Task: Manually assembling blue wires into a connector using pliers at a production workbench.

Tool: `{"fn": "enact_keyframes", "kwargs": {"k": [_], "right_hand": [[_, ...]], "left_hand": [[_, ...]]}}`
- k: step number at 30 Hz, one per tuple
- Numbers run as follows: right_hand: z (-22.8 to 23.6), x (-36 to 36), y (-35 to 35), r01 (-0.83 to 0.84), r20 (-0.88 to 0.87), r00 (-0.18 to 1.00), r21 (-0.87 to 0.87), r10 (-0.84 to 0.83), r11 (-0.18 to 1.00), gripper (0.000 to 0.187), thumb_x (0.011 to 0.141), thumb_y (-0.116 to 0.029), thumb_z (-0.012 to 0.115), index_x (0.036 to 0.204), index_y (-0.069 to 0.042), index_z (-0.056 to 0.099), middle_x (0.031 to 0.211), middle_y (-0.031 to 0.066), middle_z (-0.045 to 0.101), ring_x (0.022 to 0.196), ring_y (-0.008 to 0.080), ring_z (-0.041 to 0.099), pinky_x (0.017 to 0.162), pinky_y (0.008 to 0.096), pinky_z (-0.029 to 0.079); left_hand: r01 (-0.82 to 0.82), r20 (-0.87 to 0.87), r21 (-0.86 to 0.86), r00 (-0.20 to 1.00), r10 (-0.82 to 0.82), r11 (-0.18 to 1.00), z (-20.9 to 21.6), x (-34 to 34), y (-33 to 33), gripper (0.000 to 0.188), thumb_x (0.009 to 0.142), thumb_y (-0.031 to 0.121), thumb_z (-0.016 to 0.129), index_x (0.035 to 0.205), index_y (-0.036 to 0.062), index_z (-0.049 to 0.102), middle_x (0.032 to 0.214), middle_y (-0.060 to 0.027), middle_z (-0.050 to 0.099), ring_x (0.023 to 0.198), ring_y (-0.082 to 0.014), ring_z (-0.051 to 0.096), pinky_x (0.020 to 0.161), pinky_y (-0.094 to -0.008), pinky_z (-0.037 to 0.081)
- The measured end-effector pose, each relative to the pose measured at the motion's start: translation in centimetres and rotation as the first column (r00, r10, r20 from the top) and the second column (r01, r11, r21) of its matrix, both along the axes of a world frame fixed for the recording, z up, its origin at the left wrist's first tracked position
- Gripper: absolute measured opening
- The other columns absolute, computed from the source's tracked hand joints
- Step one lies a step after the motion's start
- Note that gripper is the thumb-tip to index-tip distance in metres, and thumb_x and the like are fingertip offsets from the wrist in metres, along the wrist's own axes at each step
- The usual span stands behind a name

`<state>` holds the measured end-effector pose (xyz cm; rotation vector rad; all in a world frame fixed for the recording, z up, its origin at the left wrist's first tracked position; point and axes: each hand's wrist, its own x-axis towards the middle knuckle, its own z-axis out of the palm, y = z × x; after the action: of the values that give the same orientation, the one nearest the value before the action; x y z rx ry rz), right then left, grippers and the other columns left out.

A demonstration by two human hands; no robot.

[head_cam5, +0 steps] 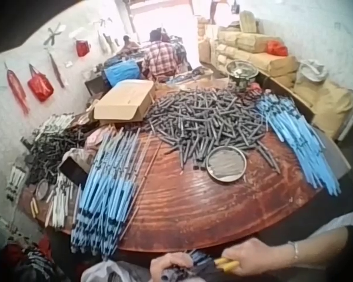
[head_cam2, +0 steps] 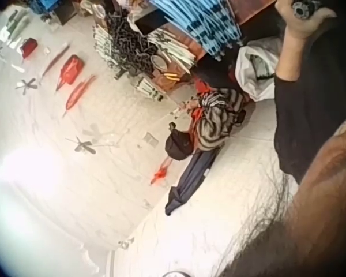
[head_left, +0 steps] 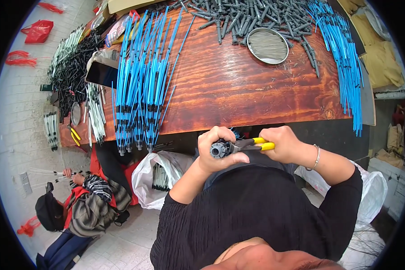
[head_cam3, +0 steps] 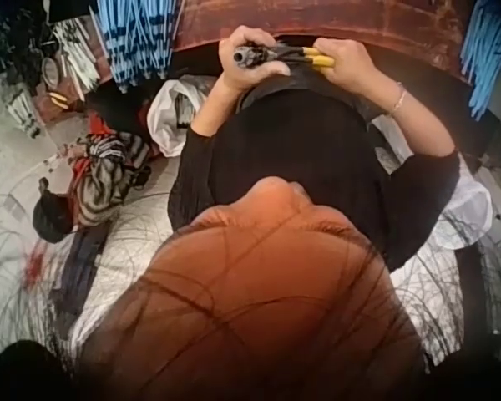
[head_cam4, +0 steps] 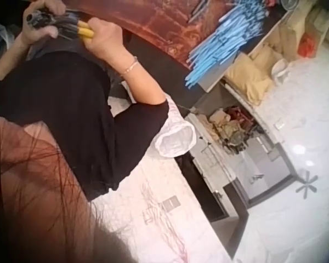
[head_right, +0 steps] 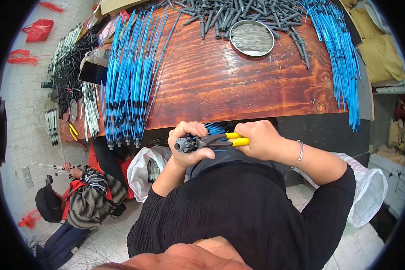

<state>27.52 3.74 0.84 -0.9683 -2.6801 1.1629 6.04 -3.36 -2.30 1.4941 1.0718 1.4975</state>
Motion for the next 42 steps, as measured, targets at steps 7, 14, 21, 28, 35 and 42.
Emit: {"fn": "enact_keyframes", "kwargs": {"k": [7,14,21,28,35,42], "right_hand": [[4.8,0.3,1.8,-0.05,0.167,0.98,-0.329,0.11,0.943,0.027,0.079,-0.033,0.064,0.075,-0.006,0.062,0.068,0.0156,0.061,0.067,0.0339,0.061,0.061,0.0426,0.048],[8.0,0.8,2.5,-0.095,0.41,0.899,-0.165,0.156,0.982,0.032,0.081,-0.037,0.061,0.076,-0.005,0.063,0.068,0.0177,0.061,0.068,0.0346,0.062,0.063,0.0434,0.048],[2.6,1.6,3.0,0.094,-0.018,0.996,0.215,-0.093,0.972,0.026,0.075,-0.032,0.068,0.08,-0.008,0.062,0.072,0.0131,0.061,0.069,0.0322,0.061,0.061,0.0412,0.048],[-5.3,12.8,5.8,0.462,-0.038,0.812,0.65,-0.582,0.603,0.04,0.064,-0.036,0.077,0.083,-0.006,0.058,0.083,0.0083,0.056,0.071,0.0291,0.058,0.058,0.0387,0.046],[-4.5,15.5,2.5,0.421,-0.11,0.845,0.739,-0.523,0.525,0.043,0.061,-0.032,0.079,0.089,-0.005,0.06,0.089,0.0107,0.057,0.084,0.0309,0.055,0.071,0.0429,0.045],[5.1,6.9,-6.2,0.102,-0.593,0.804,0.209,0.044,0.973,0.058,0.066,-0.017,0.075,0.117,-0.002,0.052,0.115,0.0174,0.055,0.111,0.0331,0.052,0.095,0.0417,0.04]], "left_hand": [[0.125,-0.109,0.07,0.987,-0.117,0.99,-0.3,-0.5,0.0,0.051,0.055,0.026,0.089,0.079,0.0015,0.05,0.065,-0.0063,0.055,0.059,-0.0167,0.055,0.059,-0.0299,0.047],[0.014,-0.155,0.01,0.988,-0.013,1.0,-0.2,1.1,-0.5,0.056,0.054,0.029,0.088,0.084,-0.0001,0.051,0.066,-0.0057,0.056,0.063,-0.0162,0.057,0.061,-0.0299,0.048],[-0.203,0.244,-0.031,0.948,0.204,0.979,3.7,-3.7,-0.7,0.019,0.075,0.008,0.065,0.08,0.0043,0.047,0.065,-0.0064,0.054,0.056,-0.0165,0.052,0.055,-0.0309,0.045],[-0.27,0.753,0.081,0.647,0.118,0.959,9.4,-12.7,-8.2,0.011,0.082,0.015,0.049,0.08,0.0085,0.041,0.06,-0.0003,0.043,0.061,-0.0162,0.047,0.065,-0.0338,0.04],[-0.26,0.957,-0.105,0.236,0.169,0.96,6.3,-9.5,-11.4,0.014,0.077,0.015,0.052,0.067,0.0089,0.044,0.061,0.0008,0.047,0.064,-0.015,0.049,0.069,-0.0337,0.042],[-0.143,0.861,-0.433,0.229,0.455,0.89,0.3,-1.9,-11.1,0.021,0.078,0.024,0.052,0.064,0.0088,0.05,0.069,-0.0062,0.057,0.073,-0.0232,0.055,0.073,-0.0376,0.046]]}}
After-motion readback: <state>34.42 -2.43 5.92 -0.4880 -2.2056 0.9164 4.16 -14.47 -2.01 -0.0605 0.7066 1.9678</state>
